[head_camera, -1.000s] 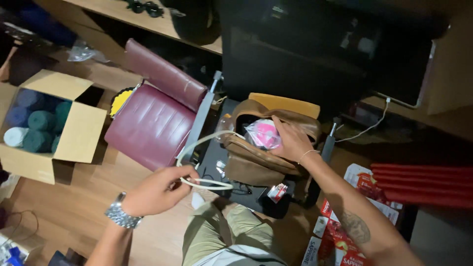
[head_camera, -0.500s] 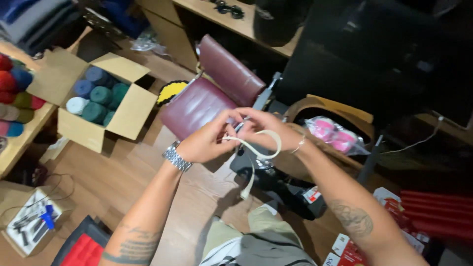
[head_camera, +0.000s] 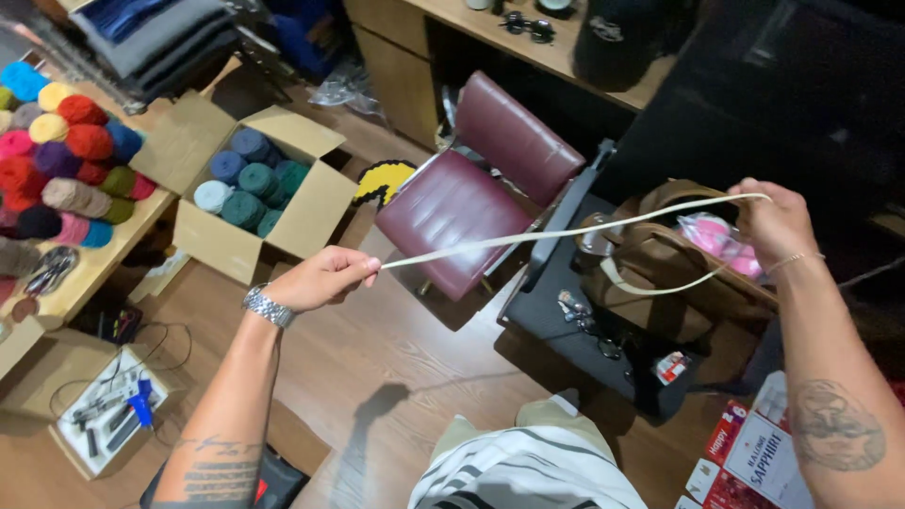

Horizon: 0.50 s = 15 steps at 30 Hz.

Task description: Vacuuming the floor around a tufting frame and packing items into a bag.

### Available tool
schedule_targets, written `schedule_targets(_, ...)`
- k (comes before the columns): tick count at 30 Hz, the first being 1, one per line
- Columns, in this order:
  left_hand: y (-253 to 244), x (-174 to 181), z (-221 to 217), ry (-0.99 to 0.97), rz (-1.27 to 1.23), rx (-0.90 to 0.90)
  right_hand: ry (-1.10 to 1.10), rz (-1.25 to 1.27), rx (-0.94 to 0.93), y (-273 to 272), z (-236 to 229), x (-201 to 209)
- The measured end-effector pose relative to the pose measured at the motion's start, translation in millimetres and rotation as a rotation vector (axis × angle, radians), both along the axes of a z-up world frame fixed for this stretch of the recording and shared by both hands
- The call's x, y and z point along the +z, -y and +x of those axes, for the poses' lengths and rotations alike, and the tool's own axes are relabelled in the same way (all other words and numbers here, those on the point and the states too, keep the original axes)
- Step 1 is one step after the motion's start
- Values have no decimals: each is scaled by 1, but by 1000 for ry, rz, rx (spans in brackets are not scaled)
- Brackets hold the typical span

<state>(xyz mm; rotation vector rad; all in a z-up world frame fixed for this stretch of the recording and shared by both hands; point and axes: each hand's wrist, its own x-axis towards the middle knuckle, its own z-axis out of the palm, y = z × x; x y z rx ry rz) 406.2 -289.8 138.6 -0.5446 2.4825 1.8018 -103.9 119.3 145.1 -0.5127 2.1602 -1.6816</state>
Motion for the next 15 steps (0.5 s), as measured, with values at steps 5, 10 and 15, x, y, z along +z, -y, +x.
schedule_targets(5,12,16,56,-25,261,71,49,-31,125,16,19,-20)
schedule_targets(10,-31,68,66,-357,667,-91,-589,476,892,111,205,83)
schedule_targets(15,-59,91,34,-436,612,-138,-483,-117,1047,211,314,63)
